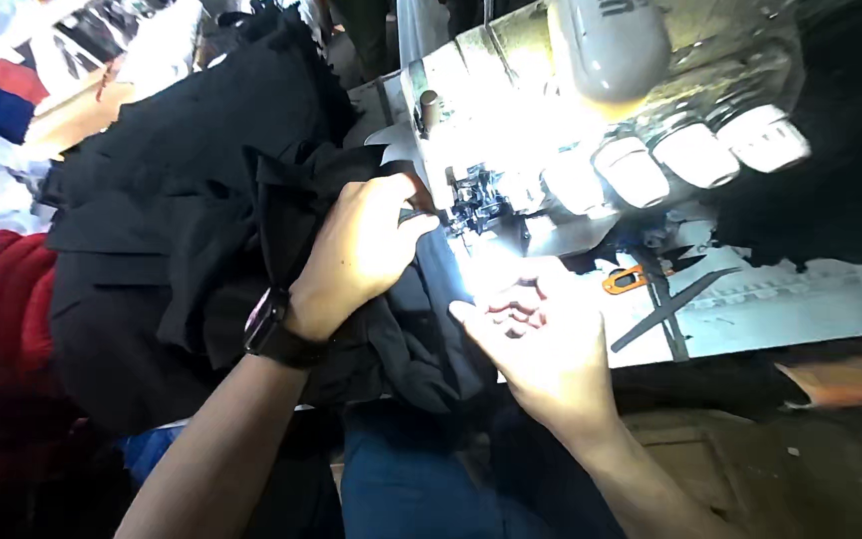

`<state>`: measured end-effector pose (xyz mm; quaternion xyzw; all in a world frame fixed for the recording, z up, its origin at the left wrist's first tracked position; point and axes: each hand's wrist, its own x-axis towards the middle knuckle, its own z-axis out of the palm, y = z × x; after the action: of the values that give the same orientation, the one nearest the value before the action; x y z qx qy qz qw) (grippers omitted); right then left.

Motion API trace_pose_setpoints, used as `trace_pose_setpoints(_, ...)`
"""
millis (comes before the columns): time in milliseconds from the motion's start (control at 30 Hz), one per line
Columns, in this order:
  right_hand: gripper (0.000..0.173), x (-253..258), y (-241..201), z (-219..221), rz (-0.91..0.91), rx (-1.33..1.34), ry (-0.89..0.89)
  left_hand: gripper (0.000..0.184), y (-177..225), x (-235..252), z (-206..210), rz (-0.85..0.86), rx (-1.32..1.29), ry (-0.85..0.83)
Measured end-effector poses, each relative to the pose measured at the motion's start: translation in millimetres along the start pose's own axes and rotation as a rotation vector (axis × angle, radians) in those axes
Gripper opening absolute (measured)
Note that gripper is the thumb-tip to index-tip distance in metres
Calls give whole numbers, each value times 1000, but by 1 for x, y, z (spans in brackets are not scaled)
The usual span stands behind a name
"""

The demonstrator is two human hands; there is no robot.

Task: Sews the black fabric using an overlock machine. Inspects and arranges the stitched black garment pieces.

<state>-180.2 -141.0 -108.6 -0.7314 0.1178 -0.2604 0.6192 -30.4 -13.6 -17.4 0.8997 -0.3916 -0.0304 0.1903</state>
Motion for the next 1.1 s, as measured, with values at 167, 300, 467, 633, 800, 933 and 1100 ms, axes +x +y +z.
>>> trace_pose_setpoints(167, 26, 9, 7, -9, 71, 85, -17, 10, -8, 6, 13, -4, -30, 85)
trace_pose_setpoints(300, 28, 12, 13, -15, 129, 150, -25, 19, -3, 2, 9, -47, -117, 65)
trace_pose_setpoints(467, 30, 20, 16, -20, 104, 114, 24, 26, 2, 21, 16, -128, -96, 130)
trace_pose_setpoints(633, 28, 16, 15, -21, 133, 196, -15, 32, 1, 1, 6, -165, -246, 25)
trace_pose_setpoints(800, 19, 16, 16, -27, -31, 25, -149, 39, 4, 4, 2, -137, -220, -15)
trace_pose_setpoints(933, 29, 23, 5, -35, -70, -208, -248, 25, 8, 15, 4, -190, -141, -26)
trace_pose_setpoints(1100, 25, 25, -2, -36, 8, -184, -245, 25, 2, 13, 1, -160, -180, -38)
